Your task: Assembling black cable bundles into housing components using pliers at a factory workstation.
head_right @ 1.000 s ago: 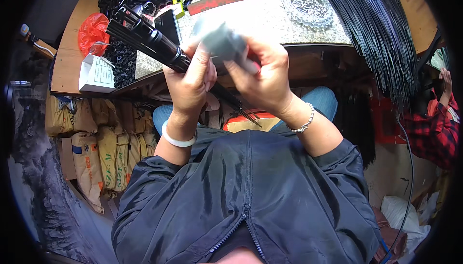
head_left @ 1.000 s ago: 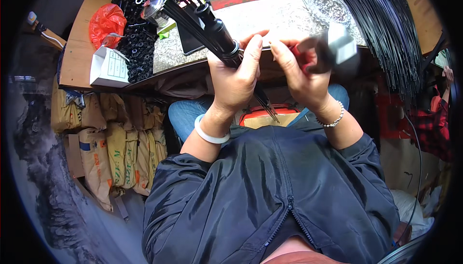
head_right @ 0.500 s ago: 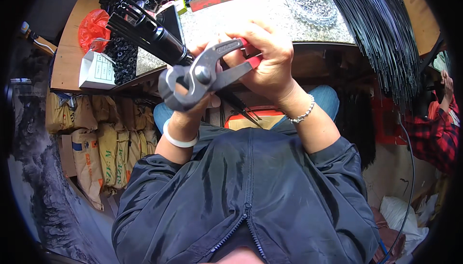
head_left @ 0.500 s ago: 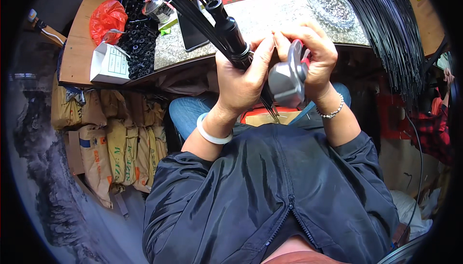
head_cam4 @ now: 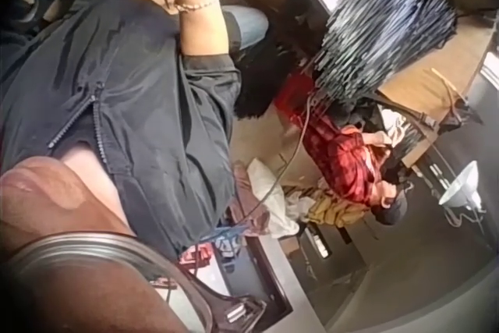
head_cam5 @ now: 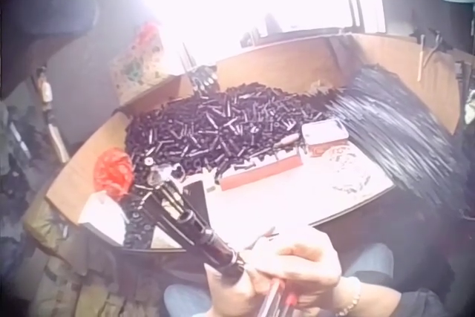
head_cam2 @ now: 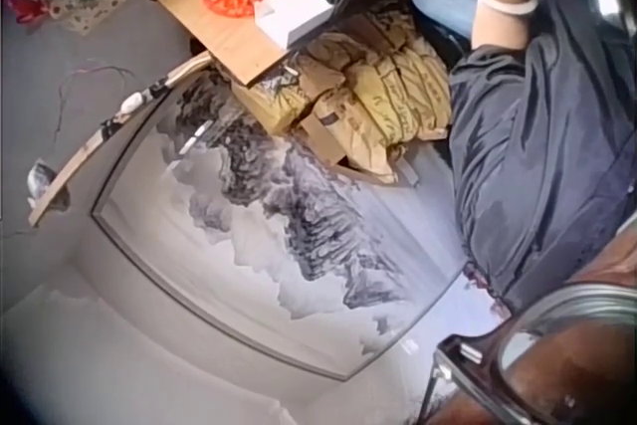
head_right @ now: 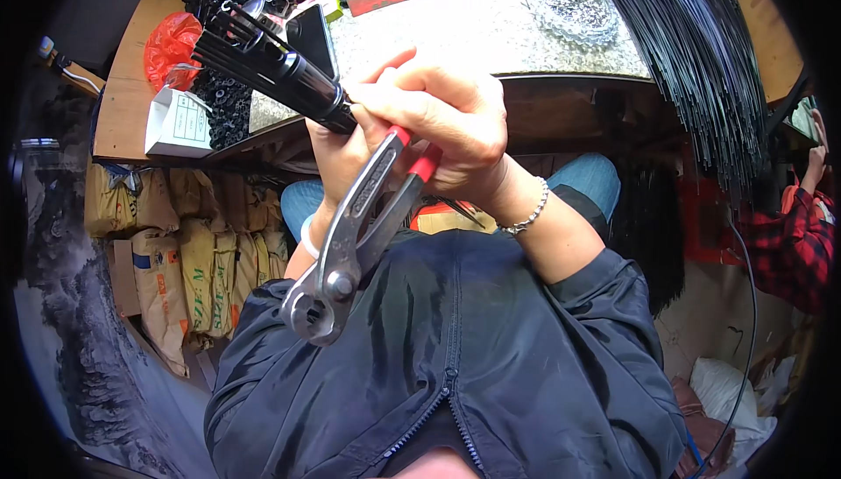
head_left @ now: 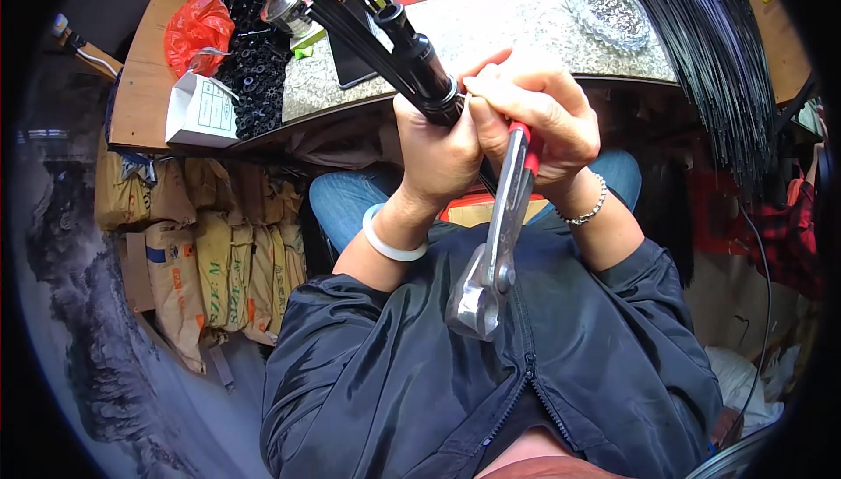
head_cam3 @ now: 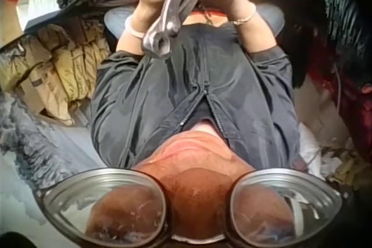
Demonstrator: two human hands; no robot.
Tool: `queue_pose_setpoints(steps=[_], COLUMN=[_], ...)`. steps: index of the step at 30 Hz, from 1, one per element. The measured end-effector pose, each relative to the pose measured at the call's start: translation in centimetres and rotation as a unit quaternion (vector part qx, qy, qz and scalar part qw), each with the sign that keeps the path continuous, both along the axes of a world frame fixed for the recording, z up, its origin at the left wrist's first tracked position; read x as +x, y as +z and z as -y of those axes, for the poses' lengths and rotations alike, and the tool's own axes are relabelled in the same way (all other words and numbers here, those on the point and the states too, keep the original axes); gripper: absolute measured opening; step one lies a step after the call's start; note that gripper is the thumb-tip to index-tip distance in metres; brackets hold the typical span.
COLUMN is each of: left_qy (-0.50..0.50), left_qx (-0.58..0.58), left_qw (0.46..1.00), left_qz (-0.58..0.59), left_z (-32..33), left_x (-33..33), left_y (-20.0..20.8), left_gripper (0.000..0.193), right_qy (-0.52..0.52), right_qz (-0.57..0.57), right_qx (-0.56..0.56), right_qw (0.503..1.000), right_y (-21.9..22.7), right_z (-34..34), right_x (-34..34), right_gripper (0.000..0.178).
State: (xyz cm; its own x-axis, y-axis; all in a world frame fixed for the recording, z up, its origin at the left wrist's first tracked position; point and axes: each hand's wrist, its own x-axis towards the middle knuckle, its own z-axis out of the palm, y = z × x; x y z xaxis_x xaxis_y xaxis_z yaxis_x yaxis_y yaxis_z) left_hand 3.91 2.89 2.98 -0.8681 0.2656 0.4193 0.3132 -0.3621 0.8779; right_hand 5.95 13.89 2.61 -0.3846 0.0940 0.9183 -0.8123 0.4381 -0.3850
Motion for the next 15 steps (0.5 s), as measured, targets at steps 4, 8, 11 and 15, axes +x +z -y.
queue_pose_setpoints(steps=[4, 8, 11, 15], left_qy=[-0.009, 0.001, -0.004, 0.004], left_qx=[0.003, -0.009, -0.022, -0.025], left_qw=[1.000, 1.000, 1.000, 1.000], left_qz=[-0.004, -0.004, -0.001, -0.012], left_z=[0.14, 0.12, 0.17, 0.05], left_x=[-0.18, 0.06, 0.09, 0.29], left_y=[-0.40, -0.15, -0.14, -0.16], left_gripper=[0.015, 0.013, 0.014, 0.014], right_qy=[0.006, -0.006, -0.010, -0.018], right_qz=[-0.011, -0.012, -0.014, 0.004], right_qx=[0.001, 0.016, 0.022, 0.045], right_qw=[1.000, 1.000, 1.000, 0.999], right_y=[0.03, -0.15, -0.44, 0.26], right_z=[0.17, 0.05, -0.04, -0.28], right_x=[-0.10, -0.04, -0.19, 0.03], right_gripper=[0.019, 0.019, 0.019, 0.019])
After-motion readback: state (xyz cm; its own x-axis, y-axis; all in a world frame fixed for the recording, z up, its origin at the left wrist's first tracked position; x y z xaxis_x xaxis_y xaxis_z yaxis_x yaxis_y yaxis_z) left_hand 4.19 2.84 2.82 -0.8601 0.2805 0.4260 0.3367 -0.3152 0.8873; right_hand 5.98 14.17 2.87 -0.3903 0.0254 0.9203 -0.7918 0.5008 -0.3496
